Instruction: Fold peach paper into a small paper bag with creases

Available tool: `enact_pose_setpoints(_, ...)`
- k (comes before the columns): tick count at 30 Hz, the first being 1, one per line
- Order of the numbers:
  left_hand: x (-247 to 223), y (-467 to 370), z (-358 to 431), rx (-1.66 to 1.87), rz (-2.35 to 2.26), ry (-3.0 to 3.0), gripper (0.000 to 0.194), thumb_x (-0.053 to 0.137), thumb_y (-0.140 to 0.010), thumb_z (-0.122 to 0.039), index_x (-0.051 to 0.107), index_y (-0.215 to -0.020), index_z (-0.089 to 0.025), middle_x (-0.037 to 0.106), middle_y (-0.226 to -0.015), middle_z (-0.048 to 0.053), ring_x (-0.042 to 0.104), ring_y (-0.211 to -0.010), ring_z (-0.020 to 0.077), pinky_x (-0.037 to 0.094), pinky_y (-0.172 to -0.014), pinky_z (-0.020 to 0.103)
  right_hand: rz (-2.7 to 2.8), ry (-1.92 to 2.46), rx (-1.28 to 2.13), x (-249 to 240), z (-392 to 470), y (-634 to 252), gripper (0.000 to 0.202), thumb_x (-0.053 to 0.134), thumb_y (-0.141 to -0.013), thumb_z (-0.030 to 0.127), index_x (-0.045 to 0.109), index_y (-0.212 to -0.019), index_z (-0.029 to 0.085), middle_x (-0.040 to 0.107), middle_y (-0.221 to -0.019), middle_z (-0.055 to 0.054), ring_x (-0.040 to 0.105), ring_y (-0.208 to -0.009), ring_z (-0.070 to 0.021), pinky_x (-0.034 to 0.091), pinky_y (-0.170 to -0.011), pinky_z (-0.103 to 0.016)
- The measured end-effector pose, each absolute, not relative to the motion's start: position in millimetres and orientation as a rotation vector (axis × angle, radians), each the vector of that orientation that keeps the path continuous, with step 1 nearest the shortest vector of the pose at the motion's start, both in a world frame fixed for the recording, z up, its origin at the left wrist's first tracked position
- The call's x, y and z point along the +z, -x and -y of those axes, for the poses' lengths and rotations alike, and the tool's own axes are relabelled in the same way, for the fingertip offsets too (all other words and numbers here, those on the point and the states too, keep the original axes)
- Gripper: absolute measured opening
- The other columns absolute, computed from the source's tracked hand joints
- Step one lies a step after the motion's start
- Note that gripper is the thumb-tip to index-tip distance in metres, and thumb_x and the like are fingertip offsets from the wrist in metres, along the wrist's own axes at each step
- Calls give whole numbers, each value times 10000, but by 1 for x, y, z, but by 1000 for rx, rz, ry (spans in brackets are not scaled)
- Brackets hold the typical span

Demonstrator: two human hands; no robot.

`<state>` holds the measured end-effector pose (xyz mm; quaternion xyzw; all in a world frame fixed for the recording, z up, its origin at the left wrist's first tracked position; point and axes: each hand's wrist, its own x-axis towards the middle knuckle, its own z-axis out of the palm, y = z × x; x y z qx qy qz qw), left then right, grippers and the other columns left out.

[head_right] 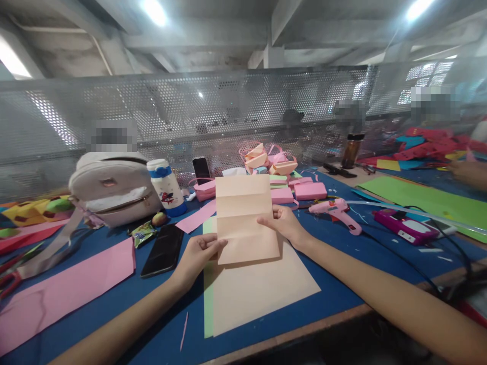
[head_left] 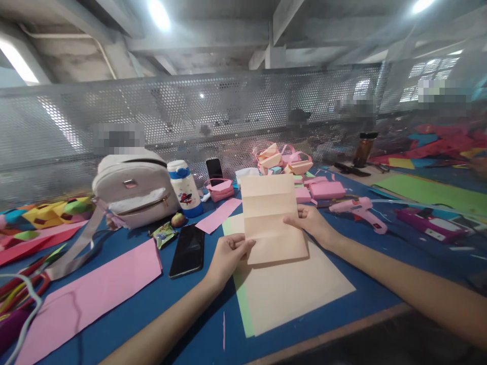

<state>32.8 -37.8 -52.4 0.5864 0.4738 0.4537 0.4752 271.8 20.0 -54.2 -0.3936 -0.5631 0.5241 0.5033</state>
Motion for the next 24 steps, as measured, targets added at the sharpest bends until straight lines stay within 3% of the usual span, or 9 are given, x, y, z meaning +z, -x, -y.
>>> enact_pose_setpoints(5,-54,-33,37,1088,-1158,-1464,518,699,-676,-618,457,-506,-193,322,-454,-70,246,-446,68,153,-479,232,1424,941,1231,-55,-21,-272,540,874,-563,512,696,-946,175,771,-924,-129,729,-881,-338,590,-765,-438)
enact_pose_setpoints(8,-52,-30,35,1023,-1141,-1488,520,698,-687,-614,453,-509,-192,340,-455,-69,265,-443,65,167,-474,225,1437,924,1126,-50,-27,-277,638,811,-656,532,610,-1166,207,710,-1161,-140,665,-1082,-339,549,-885,-456)
enact_pose_setpoints(11,-49,-26,27,907,-1125,-1510,424,748,-660,-558,590,-641,-164,372,-428,-83,279,-401,62,172,-452,220,1436,923,728,-36,-31,-285,794,787,-713,455,416,-1382,246,454,-1481,-127,403,-1382,-309,358,-1113,-460)
enact_pose_setpoints(13,-49,-25,20,843,-1118,-1521,448,765,-648,-517,669,-845,-127,388,-399,-99,289,-361,68,176,-433,218,1584,904,251,-27,-28,-287,731,733,-790,397,392,-1413,228,385,-1514,-131,329,-1416,-304,282,-1153,-466)
enact_pose_setpoints(15,-49,-28,12,800,-1100,-1535,519,750,-667,-492,674,-996,-97,405,-376,-103,318,-336,84,194,-417,220,1933,845,94,-21,-23,-282,458,621,-904,336,495,-1336,252,506,-1419,-101,429,-1340,-286,311,-1122,-460)
enact_pose_setpoints(17,-51,-33,7,776,-1080,-1555,482,729,-701,-455,678,-1021,-98,420,-372,-98,347,-329,93,209,-408,223,2308,788,180,-22,-18,-271,247,591,-934,342,613,-1158,242,654,-1218,-81,564,-1169,-282,386,-1020,-448)
enact_pose_setpoints(21,-58,-43,6,815,-1087,-1585,255,700,-762,-362,661,-897,-150,508,-462,-69,397,-381,84,241,-425,213,2598,805,362,-38,-24,-246,203,573,-945,378,647,-940,189,681,-986,-72,591,-958,-252,417,-832,-369)
enact_pose_setpoints(24,-61,-40,13,899,-1136,-1560,218,635,-838,-336,598,-981,-177,569,-581,-56,444,-458,86,322,-472,201,2582,850,682,-50,-35,-240,295,584,-931,429,607,-776,180,609,-774,-10,543,-747,-182,369,-647,-283)
